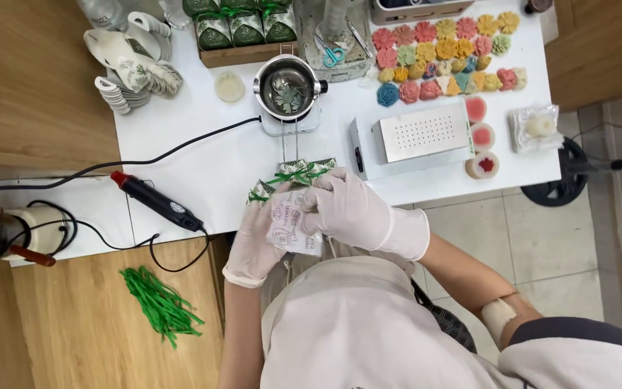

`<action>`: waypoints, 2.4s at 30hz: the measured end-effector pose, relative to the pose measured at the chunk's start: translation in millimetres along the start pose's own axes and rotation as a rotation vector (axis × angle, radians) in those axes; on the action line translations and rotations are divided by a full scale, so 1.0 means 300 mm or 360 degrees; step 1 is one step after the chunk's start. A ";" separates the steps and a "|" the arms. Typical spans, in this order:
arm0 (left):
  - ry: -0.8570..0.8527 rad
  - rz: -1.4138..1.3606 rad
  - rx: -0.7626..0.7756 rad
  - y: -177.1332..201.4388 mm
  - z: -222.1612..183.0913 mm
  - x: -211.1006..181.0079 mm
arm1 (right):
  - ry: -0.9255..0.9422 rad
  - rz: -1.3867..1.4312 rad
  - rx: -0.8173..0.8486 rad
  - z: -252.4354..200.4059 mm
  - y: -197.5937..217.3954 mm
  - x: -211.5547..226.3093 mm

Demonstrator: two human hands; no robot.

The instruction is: The person retrieves green gift boxes from a shelf, places a pink wax shape into a small plastic bag, and then puts the bag into a white paper box which they tie with a green ribbon.

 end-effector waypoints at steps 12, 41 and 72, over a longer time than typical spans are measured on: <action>-0.0370 0.0904 -0.0823 0.097 0.077 -0.017 | -0.0599 -0.0176 -0.0259 -0.103 -0.016 -0.006; -0.0221 0.1318 -0.0867 0.164 0.047 -0.007 | -0.0660 0.0311 -0.0840 -0.087 -0.020 -0.010; -0.1206 0.0426 -0.0283 -0.237 -0.137 -0.180 | -0.1133 0.2820 -0.1283 -0.135 -0.403 -0.195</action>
Point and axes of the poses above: each hand's wrist, its own z-axis towards the middle knuckle, its own y-axis out of the back of the hand, x = y × z, the point moved 7 cm from there along z, towards the middle knuckle, and after that the axes turned 13 degrees about z, right-handed, at the moved point
